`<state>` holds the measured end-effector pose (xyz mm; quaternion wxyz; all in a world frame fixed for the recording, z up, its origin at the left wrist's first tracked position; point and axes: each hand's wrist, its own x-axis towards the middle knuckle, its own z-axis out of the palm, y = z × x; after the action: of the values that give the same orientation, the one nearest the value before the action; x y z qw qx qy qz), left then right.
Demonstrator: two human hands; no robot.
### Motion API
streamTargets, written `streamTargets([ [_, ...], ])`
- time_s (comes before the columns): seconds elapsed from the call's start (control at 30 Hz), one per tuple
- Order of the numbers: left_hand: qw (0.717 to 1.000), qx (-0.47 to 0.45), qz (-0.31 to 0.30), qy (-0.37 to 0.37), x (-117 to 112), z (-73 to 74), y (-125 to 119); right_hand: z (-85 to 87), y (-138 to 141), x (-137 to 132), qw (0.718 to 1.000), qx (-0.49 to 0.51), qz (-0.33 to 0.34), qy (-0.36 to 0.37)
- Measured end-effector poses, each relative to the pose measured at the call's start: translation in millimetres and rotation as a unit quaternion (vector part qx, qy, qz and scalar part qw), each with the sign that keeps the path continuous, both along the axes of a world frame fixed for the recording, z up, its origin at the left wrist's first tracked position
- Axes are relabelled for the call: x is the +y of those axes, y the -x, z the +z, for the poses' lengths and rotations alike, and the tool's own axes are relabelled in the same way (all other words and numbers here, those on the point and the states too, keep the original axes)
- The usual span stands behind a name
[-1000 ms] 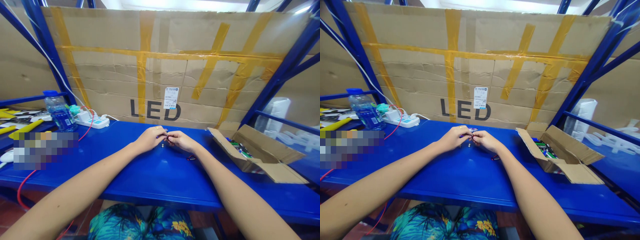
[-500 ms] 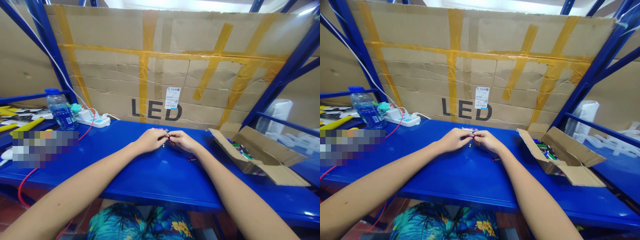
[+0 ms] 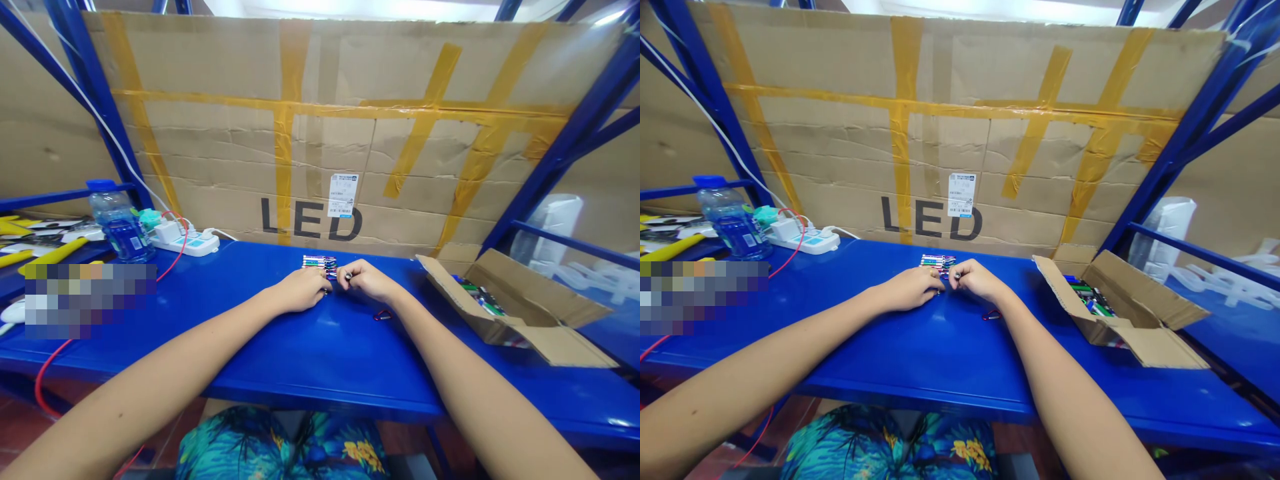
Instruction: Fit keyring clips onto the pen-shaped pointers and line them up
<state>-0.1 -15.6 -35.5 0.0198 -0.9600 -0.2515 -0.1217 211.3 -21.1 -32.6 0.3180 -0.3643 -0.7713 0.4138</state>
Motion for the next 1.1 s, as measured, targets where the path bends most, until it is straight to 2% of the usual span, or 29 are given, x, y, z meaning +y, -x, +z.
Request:
streamTargets([
  [0.17,0.999,-0.009,0.000,0.041,4.2,-1.2,-2.9,2.6,2.9,-0.8,1.000,-0.012,0.019,-0.021],
  [0.33,0.997,0.002,0.048,0.063,3.6,2.4,-1.6,0.1,4.1,1.5,0.998,-0.046,-0.004,-0.030],
  [0.57,0.998,0.005,0.062,0.033,0.0,5.5,2.3,-2.5,4.6,2.1,0.996,-0.083,-0.019,-0.035],
  [0.73,0.998,-0.046,0.039,0.018,-1.5,7.7,0.5,-3.2,3.7,2.7,0.996,-0.079,-0.027,-0.027],
  [0.83,0.994,-0.108,-0.020,-0.008,-5.1,11.0,-0.5,-4.3,3.4,4.0,0.997,-0.070,-0.034,-0.019],
  [0.93,0.989,-0.117,-0.081,-0.029,-8.7,11.8,-1.7,-5.9,2.7,5.1,0.998,-0.054,-0.035,-0.017],
  [1.1,0.993,-0.088,-0.063,-0.048,-11.1,8.9,-3.5,-7.0,1.4,5.8,0.998,-0.054,-0.038,-0.015],
])
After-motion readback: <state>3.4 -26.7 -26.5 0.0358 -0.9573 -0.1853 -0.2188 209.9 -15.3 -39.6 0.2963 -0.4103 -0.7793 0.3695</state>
